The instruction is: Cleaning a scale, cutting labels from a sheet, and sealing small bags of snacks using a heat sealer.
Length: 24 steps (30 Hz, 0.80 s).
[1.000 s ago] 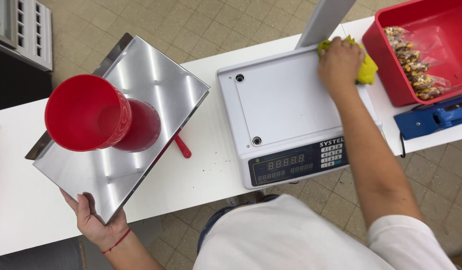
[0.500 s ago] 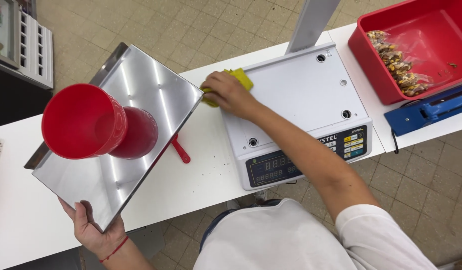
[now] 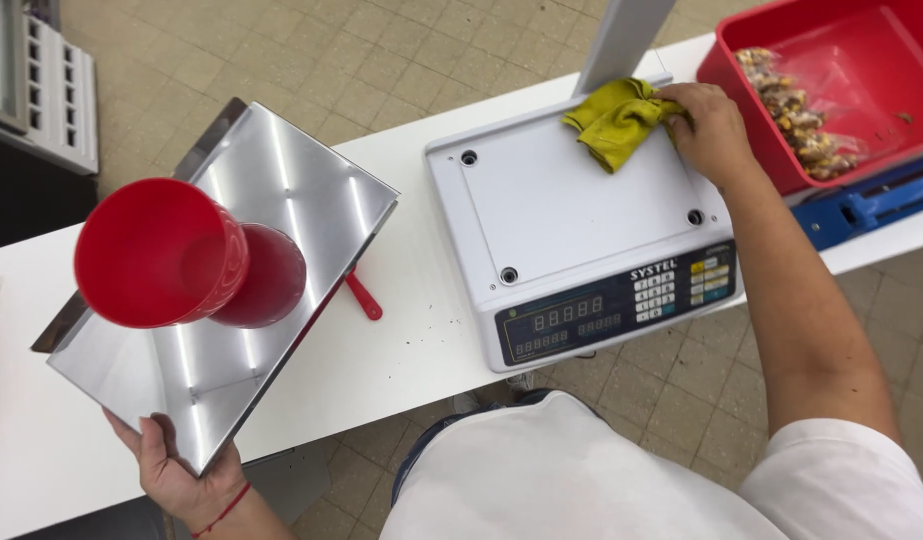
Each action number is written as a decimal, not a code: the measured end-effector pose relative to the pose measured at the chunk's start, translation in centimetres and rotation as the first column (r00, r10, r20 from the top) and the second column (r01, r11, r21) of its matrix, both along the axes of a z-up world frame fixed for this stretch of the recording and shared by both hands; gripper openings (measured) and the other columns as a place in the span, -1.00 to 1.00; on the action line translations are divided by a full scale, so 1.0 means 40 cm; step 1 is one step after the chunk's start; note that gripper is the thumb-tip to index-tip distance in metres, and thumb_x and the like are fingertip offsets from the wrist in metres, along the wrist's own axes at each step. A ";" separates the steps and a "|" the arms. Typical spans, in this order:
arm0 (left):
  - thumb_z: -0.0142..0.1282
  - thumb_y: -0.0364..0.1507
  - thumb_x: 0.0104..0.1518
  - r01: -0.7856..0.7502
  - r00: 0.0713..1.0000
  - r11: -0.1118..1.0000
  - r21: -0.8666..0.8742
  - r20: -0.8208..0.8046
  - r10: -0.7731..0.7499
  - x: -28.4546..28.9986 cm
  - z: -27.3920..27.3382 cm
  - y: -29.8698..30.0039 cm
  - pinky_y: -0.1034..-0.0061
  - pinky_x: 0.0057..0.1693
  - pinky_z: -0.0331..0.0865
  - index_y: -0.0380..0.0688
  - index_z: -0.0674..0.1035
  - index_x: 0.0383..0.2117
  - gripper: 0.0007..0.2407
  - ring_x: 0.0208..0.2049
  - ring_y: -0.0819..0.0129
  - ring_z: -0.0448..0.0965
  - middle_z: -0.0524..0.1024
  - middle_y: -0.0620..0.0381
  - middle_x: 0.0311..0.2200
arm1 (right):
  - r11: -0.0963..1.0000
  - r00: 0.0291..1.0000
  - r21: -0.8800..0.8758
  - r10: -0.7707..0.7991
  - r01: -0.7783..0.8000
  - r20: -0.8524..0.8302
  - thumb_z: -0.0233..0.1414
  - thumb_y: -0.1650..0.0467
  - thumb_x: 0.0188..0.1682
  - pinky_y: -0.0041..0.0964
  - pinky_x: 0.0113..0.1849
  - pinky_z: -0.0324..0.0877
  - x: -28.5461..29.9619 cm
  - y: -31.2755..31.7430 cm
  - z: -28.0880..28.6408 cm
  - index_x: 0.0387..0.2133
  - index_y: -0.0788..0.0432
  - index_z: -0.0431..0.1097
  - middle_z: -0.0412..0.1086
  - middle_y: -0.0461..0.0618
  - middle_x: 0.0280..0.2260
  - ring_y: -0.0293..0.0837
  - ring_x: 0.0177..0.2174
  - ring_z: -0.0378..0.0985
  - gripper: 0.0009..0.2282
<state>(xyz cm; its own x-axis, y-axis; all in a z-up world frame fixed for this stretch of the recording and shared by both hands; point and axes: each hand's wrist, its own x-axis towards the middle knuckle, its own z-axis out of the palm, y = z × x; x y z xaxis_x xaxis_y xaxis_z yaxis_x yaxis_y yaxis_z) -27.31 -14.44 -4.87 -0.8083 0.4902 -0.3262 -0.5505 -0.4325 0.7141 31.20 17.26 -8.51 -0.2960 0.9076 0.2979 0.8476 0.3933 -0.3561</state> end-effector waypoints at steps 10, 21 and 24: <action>0.21 -0.38 0.05 -0.072 0.993 0.953 -0.295 -0.106 0.043 0.056 0.061 0.050 0.44 -0.03 0.64 0.20 0.53 0.17 -0.54 -0.25 0.50 0.53 0.37 0.39 -0.43 | 0.937 0.951 -0.274 -0.136 0.215 0.279 0.03 0.54 -0.09 0.01 -0.03 0.39 0.074 -0.324 0.111 -0.13 0.13 0.51 0.50 0.03 -0.14 0.03 -0.09 0.47 -0.73; 0.06 -0.49 0.14 0.084 0.996 0.996 -0.023 -0.034 -0.085 0.018 0.024 0.038 0.16 0.19 0.50 0.15 0.38 0.28 -0.50 0.07 0.31 0.56 0.59 0.33 -0.08 | 0.925 0.934 -0.137 0.357 -0.353 0.001 -0.07 0.72 -0.34 -0.04 -0.07 0.29 -0.336 -0.362 0.055 -0.15 0.11 0.46 0.49 -0.04 -0.14 0.04 -0.12 0.43 -0.52; 0.09 -0.47 0.12 0.054 0.998 0.995 -0.086 -0.023 -0.056 0.018 0.025 0.032 0.18 0.13 0.53 0.18 0.41 0.27 -0.50 -0.01 0.35 0.57 0.56 0.39 -0.23 | 0.728 0.760 -0.256 0.533 -0.636 -0.371 0.03 0.56 -0.09 -0.17 -0.10 0.31 -0.437 -0.377 0.097 -0.10 0.06 0.41 0.50 -0.12 -0.20 -0.11 -0.17 0.46 -0.72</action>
